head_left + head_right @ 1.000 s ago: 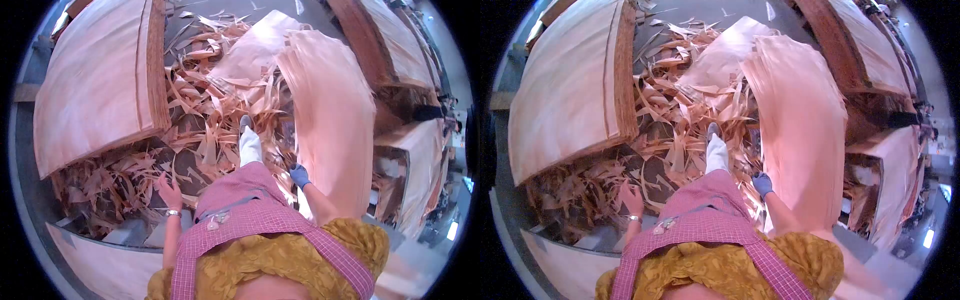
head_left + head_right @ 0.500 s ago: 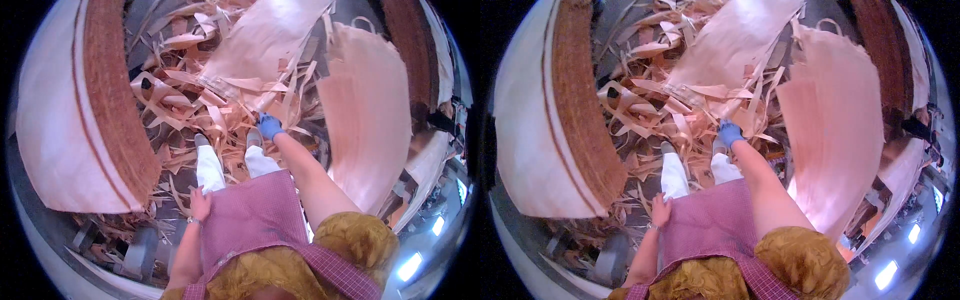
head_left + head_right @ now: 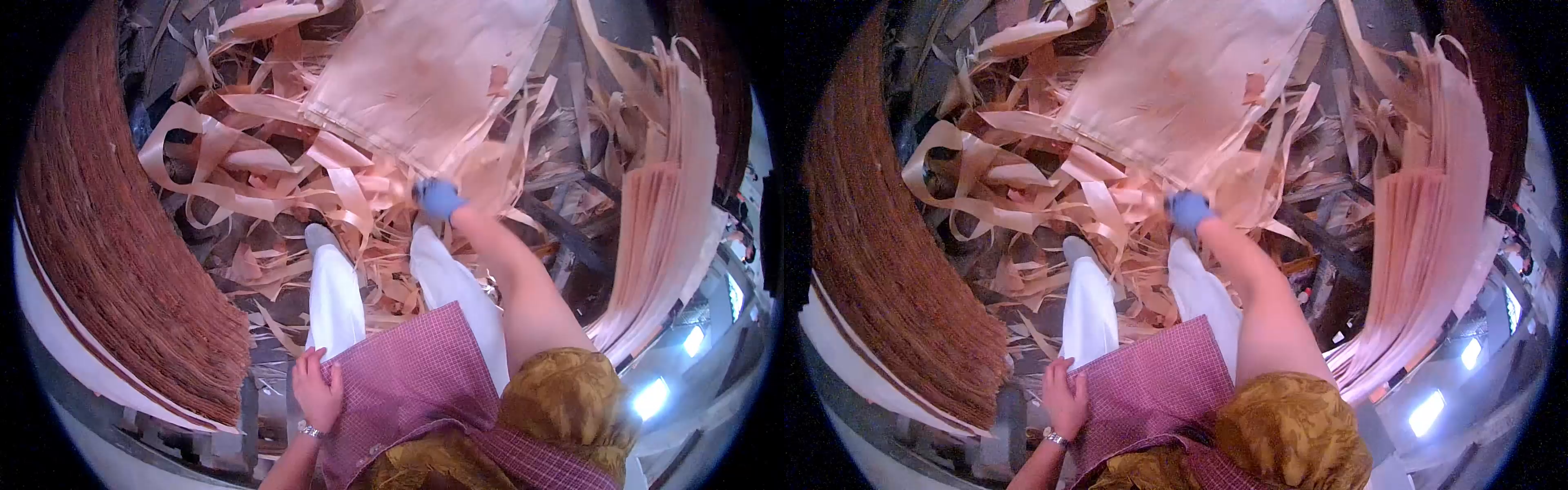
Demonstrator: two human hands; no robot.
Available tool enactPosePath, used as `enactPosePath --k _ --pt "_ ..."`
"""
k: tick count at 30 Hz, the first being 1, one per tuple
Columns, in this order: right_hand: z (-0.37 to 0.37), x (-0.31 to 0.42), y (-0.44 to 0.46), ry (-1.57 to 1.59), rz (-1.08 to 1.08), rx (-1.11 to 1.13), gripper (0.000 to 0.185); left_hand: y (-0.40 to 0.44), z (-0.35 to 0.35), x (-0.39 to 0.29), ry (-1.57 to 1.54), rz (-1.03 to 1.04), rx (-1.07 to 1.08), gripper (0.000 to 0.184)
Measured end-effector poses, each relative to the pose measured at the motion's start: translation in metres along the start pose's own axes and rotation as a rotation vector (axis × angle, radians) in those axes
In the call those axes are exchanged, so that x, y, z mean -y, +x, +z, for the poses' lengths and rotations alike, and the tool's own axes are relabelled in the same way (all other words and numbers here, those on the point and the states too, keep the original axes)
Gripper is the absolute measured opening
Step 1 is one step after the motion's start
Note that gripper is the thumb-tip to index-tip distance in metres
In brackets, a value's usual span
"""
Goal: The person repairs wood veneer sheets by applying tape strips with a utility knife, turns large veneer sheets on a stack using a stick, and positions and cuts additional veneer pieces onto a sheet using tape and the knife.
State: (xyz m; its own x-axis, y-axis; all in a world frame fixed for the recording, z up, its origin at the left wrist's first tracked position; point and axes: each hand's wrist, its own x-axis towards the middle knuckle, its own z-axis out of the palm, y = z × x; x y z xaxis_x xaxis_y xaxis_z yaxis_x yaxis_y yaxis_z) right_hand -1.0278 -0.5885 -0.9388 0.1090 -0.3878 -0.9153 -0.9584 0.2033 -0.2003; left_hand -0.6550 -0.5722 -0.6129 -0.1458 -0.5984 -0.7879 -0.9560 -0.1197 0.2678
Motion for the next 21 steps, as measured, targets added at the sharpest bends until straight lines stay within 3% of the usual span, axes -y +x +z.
enactPosePath --k 1,3,6,8,10,13,17,21 --pt "0.045 -0.009 -0.007 0.086 -0.155 0.095 0.040 0.000 -0.001 0.000 0.000 0.014 0.004 0.035" --pt "0.051 -0.007 -0.048 0.233 -0.284 0.341 0.044 0.003 -0.001 0.000 -0.004 0.026 0.017 0.034" --pt "0.106 -0.035 -0.003 0.597 0.117 -0.083 0.044 0.005 -0.001 0.003 -0.013 0.022 0.055 0.034" --pt "0.040 -0.031 0.002 0.901 0.399 -0.525 0.042 0.010 -0.005 0.003 -0.005 0.032 0.054 0.034" --pt "0.034 -0.033 0.037 0.779 0.651 -0.875 0.049 0.013 -0.009 0.005 0.008 0.027 0.057 0.034" --pt "0.025 -0.034 0.062 0.970 0.781 -0.670 0.061 0.017 -0.013 0.005 0.017 0.020 0.051 0.034" --pt "0.046 -0.033 0.077 1.102 0.706 -0.819 0.029 0.015 -0.015 0.009 -0.016 0.023 0.036 0.034" --pt "0.025 -0.042 0.030 1.416 0.559 -0.720 0.018 0.009 -0.010 0.012 -0.044 0.012 0.015 0.035"
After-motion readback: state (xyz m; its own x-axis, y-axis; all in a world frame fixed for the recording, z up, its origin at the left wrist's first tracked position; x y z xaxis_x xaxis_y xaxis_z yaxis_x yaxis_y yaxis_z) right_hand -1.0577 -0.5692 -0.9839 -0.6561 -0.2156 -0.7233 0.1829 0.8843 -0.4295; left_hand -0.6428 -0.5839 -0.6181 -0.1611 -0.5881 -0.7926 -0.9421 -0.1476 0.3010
